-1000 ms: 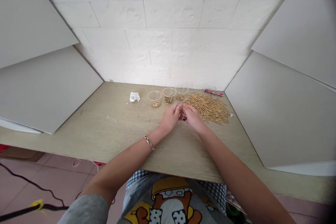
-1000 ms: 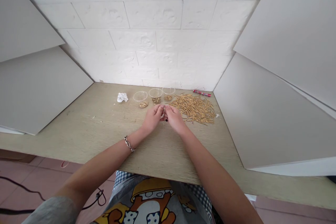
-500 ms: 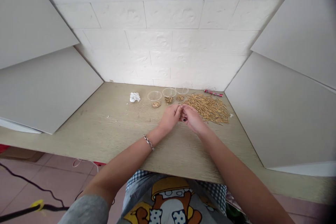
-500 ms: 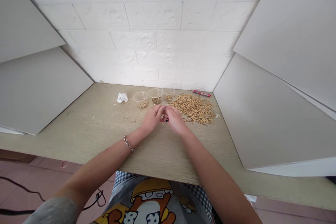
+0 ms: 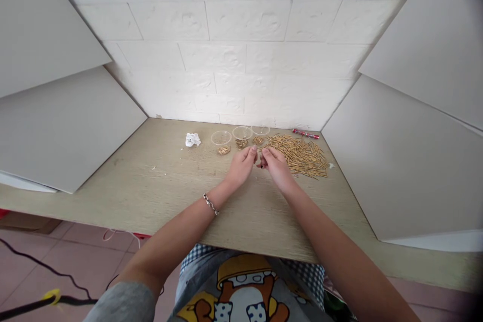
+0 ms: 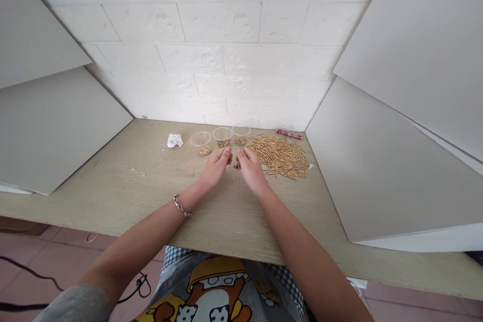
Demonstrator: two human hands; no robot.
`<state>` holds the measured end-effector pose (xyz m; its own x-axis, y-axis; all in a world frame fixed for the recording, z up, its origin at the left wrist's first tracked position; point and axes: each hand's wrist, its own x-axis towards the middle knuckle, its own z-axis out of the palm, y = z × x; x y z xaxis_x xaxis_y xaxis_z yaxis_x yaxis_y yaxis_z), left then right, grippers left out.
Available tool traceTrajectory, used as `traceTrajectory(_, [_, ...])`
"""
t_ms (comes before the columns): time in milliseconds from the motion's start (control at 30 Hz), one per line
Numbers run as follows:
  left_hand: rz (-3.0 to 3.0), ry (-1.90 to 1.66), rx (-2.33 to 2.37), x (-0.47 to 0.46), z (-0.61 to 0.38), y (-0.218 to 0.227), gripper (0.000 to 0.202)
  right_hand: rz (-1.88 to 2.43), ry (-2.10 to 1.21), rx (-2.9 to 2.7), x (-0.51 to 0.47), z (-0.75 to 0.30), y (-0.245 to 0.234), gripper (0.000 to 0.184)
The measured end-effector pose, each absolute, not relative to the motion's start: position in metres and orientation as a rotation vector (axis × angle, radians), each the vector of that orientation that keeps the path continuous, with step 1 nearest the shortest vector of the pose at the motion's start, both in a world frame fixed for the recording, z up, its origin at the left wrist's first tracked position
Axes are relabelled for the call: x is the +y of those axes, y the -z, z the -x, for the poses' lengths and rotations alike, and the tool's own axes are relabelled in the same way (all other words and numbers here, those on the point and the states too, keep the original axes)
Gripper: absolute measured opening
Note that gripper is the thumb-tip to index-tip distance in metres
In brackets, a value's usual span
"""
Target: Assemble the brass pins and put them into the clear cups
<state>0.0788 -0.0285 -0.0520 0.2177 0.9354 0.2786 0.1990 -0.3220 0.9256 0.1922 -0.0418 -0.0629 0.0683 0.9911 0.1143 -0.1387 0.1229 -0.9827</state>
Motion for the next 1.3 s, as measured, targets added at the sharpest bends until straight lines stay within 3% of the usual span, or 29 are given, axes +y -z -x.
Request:
traceTrajectory(167, [-1.719, -1.068, 1.082, -0.023, -0.075, 0.051, 0.043, 1.15, -0.966, -1.267, -0.042, -0.2, 0.059, 0.028])
traceTrajectory(433, [-1.762, -0.982, 0.989, -0.021, -0.072, 0.049, 0.041, 1.175, -0.95, -1.309, -0.042, -0.197, 0.06, 0.025])
traceTrajectory(733, [-1.693, -0.942, 0.956, -0.016, -0.07, 0.047, 0.022, 1.233, -0.842, -1.276, -0.045, -0.198, 0.054, 0.018])
traceTrajectory(1067, [-1.719, -0.782, 0.966, -0.012, -0.059, 0.036, 0.017, 1.321, -0.674, -1.485, -0.048, -0.2, 0.05, 0.014])
traceTrajectory(1300, [-1.756, -0.684, 0.88, -0.01, -0.051, 0.028, 0.018, 1.326, -0.723, -1.542, -0.048, -0.204, 0.049, 0.023])
